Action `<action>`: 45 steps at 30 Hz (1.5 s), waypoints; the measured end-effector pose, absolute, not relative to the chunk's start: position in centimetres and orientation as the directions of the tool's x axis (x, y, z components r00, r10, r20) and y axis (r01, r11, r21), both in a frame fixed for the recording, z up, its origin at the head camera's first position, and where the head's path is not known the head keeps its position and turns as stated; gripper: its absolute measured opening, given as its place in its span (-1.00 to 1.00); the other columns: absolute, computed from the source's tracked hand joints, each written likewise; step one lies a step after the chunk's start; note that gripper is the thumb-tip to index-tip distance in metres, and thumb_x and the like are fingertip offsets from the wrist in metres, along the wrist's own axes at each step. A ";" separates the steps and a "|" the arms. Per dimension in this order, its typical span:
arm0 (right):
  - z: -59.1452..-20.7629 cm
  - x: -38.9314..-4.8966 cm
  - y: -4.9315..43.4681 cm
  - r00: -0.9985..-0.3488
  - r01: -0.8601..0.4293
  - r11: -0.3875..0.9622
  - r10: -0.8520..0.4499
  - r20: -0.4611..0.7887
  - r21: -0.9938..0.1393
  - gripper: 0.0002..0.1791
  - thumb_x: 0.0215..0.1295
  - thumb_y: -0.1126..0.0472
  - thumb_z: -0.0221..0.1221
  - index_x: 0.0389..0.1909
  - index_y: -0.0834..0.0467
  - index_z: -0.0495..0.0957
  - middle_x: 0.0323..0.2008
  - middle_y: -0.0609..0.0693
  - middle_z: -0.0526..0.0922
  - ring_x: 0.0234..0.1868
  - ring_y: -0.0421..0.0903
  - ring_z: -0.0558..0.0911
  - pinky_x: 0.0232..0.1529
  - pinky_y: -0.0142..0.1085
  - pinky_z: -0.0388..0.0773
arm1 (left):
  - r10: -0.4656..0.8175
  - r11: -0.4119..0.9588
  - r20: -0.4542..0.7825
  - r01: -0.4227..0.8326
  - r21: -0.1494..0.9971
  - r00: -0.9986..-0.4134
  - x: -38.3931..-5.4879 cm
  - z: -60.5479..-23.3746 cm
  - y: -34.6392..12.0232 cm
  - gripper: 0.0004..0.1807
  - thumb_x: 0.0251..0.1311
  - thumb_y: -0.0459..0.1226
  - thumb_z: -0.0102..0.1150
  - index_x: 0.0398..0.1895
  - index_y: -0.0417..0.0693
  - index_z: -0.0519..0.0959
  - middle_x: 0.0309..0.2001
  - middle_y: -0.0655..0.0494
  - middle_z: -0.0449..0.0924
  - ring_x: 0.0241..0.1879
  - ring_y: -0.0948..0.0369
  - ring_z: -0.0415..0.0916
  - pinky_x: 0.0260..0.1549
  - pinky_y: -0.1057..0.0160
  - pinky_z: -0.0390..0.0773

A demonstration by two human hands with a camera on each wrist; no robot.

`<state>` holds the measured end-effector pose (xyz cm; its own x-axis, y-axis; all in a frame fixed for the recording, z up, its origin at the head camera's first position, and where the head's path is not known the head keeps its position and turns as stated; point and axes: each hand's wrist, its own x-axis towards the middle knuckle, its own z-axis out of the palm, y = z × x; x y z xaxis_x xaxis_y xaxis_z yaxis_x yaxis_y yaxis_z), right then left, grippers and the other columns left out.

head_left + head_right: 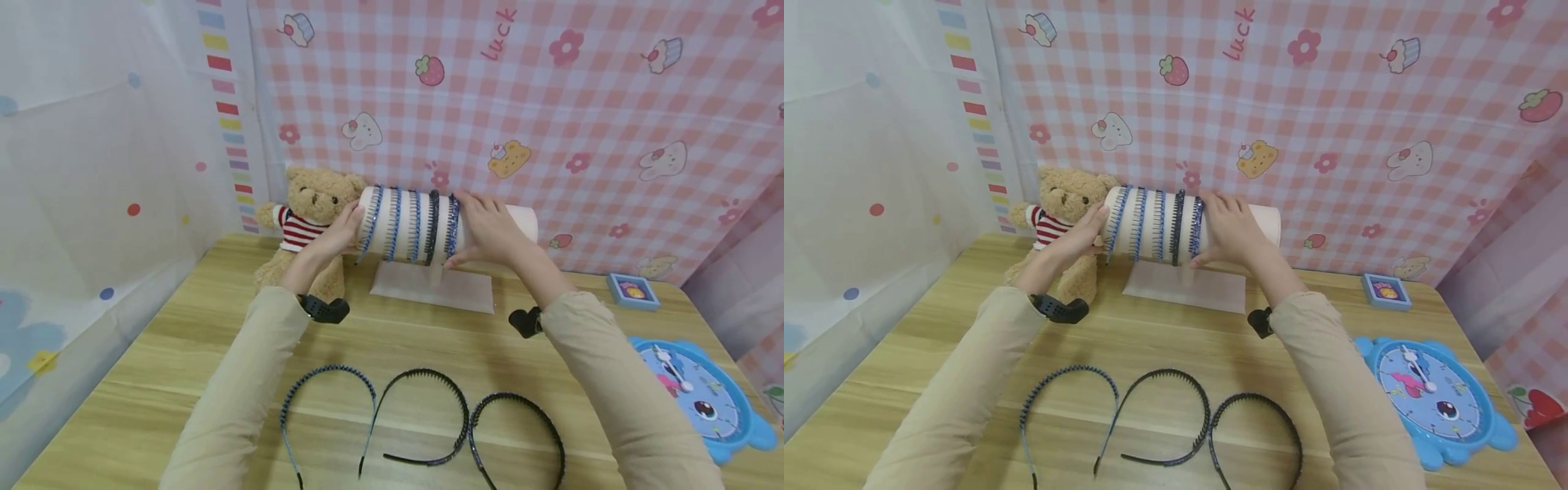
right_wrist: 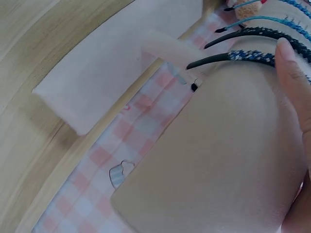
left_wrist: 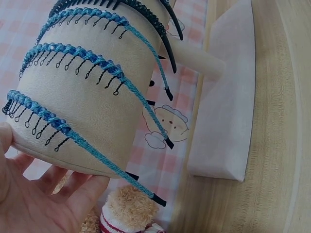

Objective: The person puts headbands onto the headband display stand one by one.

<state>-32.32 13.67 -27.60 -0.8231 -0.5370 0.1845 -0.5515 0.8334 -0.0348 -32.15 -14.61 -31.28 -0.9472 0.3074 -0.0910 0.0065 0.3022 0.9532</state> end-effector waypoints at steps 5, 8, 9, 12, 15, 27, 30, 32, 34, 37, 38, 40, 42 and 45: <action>-27.4 -32.4 13.5 -0.824 -0.554 0.831 -0.540 0.173 -0.046 0.44 -0.44 -0.42 0.37 0.39 0.22 -0.14 0.33 0.25 0.14 0.31 0.24 0.17 0.36 0.08 0.00 | 0.297 0.307 -0.093 0.003 0.952 -0.950 -32.5 -31.5 -14.6 -0.34 0.36 0.12 -0.56 0.44 0.14 -0.32 0.42 -0.11 -0.20 0.36 -0.12 -0.02 0.23 -0.13 0.24; -27.2 -32.5 13.5 -0.832 -0.545 0.836 -0.532 0.158 -0.053 0.44 -0.45 -0.43 0.36 0.40 0.21 -0.14 0.34 0.24 0.14 0.30 0.24 0.18 0.36 0.08 0.00 | 0.298 0.309 -0.089 0.008 0.951 -0.950 -32.5 -31.6 -14.5 -0.34 0.37 0.12 -0.56 0.44 0.14 -0.32 0.42 -0.11 -0.20 0.36 -0.12 -0.03 0.22 -0.14 0.25; -27.2 -32.6 13.5 -0.835 -0.542 0.838 -0.530 0.151 -0.055 0.44 -0.45 -0.44 0.35 0.40 0.20 -0.14 0.34 0.24 0.14 0.30 0.24 0.18 0.36 0.09 0.01 | 0.299 0.306 -0.087 0.009 0.952 -0.950 -32.5 -31.6 -14.4 -0.34 0.37 0.12 -0.56 0.44 0.13 -0.31 0.42 -0.11 -0.20 0.36 -0.12 -0.02 0.22 -0.15 0.25; -27.0 -32.7 13.6 -0.840 -0.536 0.841 -0.525 0.137 -0.065 0.43 -0.44 -0.43 0.36 0.41 0.18 -0.14 0.34 0.24 0.13 0.31 0.25 0.17 0.36 0.11 0.00 | 0.299 0.306 -0.088 0.008 0.952 -0.950 -32.5 -31.5 -14.2 -0.35 0.37 0.11 -0.56 0.44 0.14 -0.32 0.42 -0.11 -0.20 0.36 -0.13 -0.02 0.22 -0.14 0.25; -26.9 -32.7 13.7 -0.844 -0.532 0.844 -0.521 0.129 -0.073 0.41 -0.42 -0.39 0.38 0.41 0.18 -0.14 0.35 0.23 0.13 0.32 0.25 0.16 0.36 0.11 -0.01 | 0.303 0.296 -0.096 -0.002 0.955 -0.948 -32.3 -31.3 -14.0 -0.32 0.36 0.13 -0.54 0.44 0.12 -0.31 0.42 -0.13 -0.19 0.35 -0.14 0.00 0.23 -0.14 0.24; -27.5 -31.4 16.6 -0.854 -0.511 0.854 -0.490 0.171 -0.103 0.38 -0.33 -0.29 0.41 0.42 0.19 -0.18 0.38 0.27 0.01 0.37 0.25 0.02 0.38 0.14 -0.12 | 0.318 0.300 -0.087 0.014 0.954 -0.944 -32.1 -31.5 -13.9 -0.32 0.35 0.14 -0.58 0.44 0.13 -0.35 0.44 -0.07 -0.27 0.39 -0.08 -0.11 0.25 -0.14 0.21; -27.8 -31.0 18.4 -0.875 -0.475 0.868 -0.447 0.188 -0.145 0.35 -0.31 -0.21 0.44 0.40 0.25 -0.15 0.37 0.31 -0.02 0.36 0.28 0.00 0.37 0.17 -0.12 | 0.318 0.301 -0.089 0.012 0.953 -0.944 -32.1 -31.5 -14.0 -0.31 0.35 0.15 -0.58 0.44 0.13 -0.36 0.44 -0.07 -0.28 0.40 -0.07 -0.12 0.26 -0.13 0.19; -28.1 -30.7 19.6 -0.889 -0.447 0.876 -0.412 0.201 -0.182 0.35 -0.30 -0.17 0.45 0.39 0.29 -0.16 0.36 0.35 -0.03 0.35 0.30 0.01 0.35 0.18 -0.09 | 0.319 0.299 -0.086 0.014 0.954 -0.944 -32.1 -31.4 -14.1 -0.32 0.35 0.14 -0.58 0.44 0.12 -0.36 0.44 -0.08 -0.28 0.39 -0.08 -0.11 0.25 -0.14 0.20; -28.6 -30.3 20.8 -0.896 -0.432 0.869 -0.383 0.225 -0.239 0.32 -0.29 -0.12 0.47 0.37 0.32 -0.13 0.31 0.36 0.06 0.31 0.29 0.10 0.32 0.18 0.02 | 0.318 0.298 -0.084 0.015 0.954 -0.944 -32.2 -31.4 -14.1 -0.32 0.36 0.13 -0.58 0.44 0.11 -0.35 0.43 -0.10 -0.25 0.38 -0.09 -0.08 0.24 -0.14 0.22; -29.7 -29.5 22.3 -0.903 -0.422 0.843 -0.357 0.239 -0.335 0.28 -0.26 -0.07 0.47 0.36 0.33 -0.12 0.24 0.36 0.17 0.22 0.28 0.22 0.23 0.19 0.17 | 0.311 0.298 -0.090 0.007 0.955 -0.946 -32.2 -31.3 -14.2 -0.34 0.37 0.11 -0.57 0.44 0.11 -0.33 0.42 -0.11 -0.21 0.37 -0.09 -0.04 0.23 -0.12 0.25; -30.1 -29.1 22.7 -0.908 -0.415 0.829 -0.353 0.224 -0.375 0.26 -0.25 -0.05 0.47 0.35 0.35 -0.11 0.21 0.36 0.19 0.21 0.29 0.24 0.20 0.19 0.20 | 0.308 0.299 -0.093 0.003 0.954 -0.947 -32.3 -31.3 -14.2 -0.34 0.37 0.11 -0.57 0.44 0.12 -0.33 0.42 -0.12 -0.21 0.37 -0.10 -0.03 0.23 -0.12 0.25; -30.9 -28.4 23.3 -0.920 -0.388 0.807 -0.367 0.136 -0.446 0.27 -0.17 -0.02 0.44 0.37 0.35 -0.21 0.27 0.40 0.11 0.26 0.34 0.16 0.23 0.23 0.13 | 0.303 0.302 -0.097 -0.001 0.953 -0.948 -32.3 -31.2 -14.2 -0.34 0.38 0.11 -0.58 0.44 0.12 -0.35 0.42 -0.12 -0.21 0.37 -0.10 -0.04 0.24 -0.12 0.23; -31.8 -27.4 23.7 -0.916 -0.355 0.808 -0.401 0.003 -0.470 0.24 -0.08 -0.02 0.39 0.36 0.44 -0.24 0.30 0.49 0.00 0.29 0.42 0.06 0.24 0.26 0.08 | 0.300 0.300 -0.097 -0.003 0.954 -0.949 -32.3 -31.2 -14.3 -0.34 0.38 0.10 -0.58 0.44 0.12 -0.35 0.42 -0.13 -0.23 0.37 -0.11 -0.06 0.24 -0.13 0.22; -33.1 -25.9 23.9 -0.859 -0.335 0.826 -0.466 -0.213 -0.453 0.14 0.01 -0.07 0.32 0.34 0.49 -0.16 0.30 0.53 -0.05 0.30 0.46 0.00 0.25 0.26 0.06 | 0.299 0.296 -0.096 -0.003 0.955 -0.949 -32.3 -31.3 -14.3 -0.34 0.38 0.10 -0.57 0.44 0.10 -0.35 0.43 -0.14 -0.23 0.37 -0.11 -0.06 0.25 -0.14 0.21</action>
<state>-25.89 23.91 -33.13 -0.8588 -0.4658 -0.2132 -0.3354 0.8258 -0.4533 -32.33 -14.27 -31.32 -0.9493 0.2993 -0.0961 -0.0033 0.2964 0.9551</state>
